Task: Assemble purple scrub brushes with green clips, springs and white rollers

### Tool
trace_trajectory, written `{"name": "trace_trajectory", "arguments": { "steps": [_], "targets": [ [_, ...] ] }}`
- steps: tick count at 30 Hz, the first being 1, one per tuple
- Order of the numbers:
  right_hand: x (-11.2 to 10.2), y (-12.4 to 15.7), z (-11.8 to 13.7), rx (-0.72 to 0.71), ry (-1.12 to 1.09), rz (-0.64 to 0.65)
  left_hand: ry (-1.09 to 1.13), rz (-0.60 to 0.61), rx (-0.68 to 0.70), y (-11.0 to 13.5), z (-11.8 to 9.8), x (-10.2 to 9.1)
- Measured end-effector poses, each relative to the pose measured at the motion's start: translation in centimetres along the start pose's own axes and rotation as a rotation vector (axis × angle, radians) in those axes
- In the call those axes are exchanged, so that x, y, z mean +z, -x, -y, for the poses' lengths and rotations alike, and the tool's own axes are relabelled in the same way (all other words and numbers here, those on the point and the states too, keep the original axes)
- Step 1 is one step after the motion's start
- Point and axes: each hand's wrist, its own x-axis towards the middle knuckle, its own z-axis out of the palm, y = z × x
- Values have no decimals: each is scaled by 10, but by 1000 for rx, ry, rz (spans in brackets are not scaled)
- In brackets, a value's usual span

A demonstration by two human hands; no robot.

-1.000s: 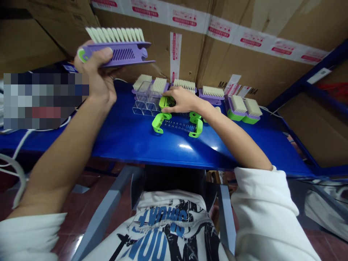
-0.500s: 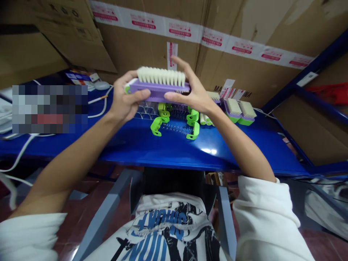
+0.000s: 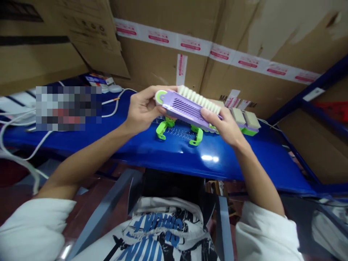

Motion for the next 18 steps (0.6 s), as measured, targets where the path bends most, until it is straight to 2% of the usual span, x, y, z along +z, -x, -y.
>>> {"name": "trace_trajectory", "arguments": {
  "steps": [1, 3, 4, 6, 8, 10, 14, 18],
  "targets": [
    [-8, 9, 10, -59, 48, -76, 2, 24, 7, -1, -6, 6],
    [-20, 25, 34, -264, 150, -257, -26, 85, 21, -5, -17, 18],
    [-23, 31, 45, -362, 213, -291, -52, 118, 34, -6, -22, 24],
    [-25, 39, 62, -472, 325, -228, -105, 166, 84, -9, -30, 35],
    [-25, 43, 70, -439, 365, -105, -129, 176, 148, -10, -32, 47],
    [-26, 44, 68, -363, 318, -61, -132, 169, 187, -8, -31, 57],
    [-33, 52, 60, -212, 120, -29, -194, 151, 167, 0, -29, 74],
    [-39, 62, 59, -36, 27, -73, -314, 163, 109, 8, -29, 95]
  ]
}}
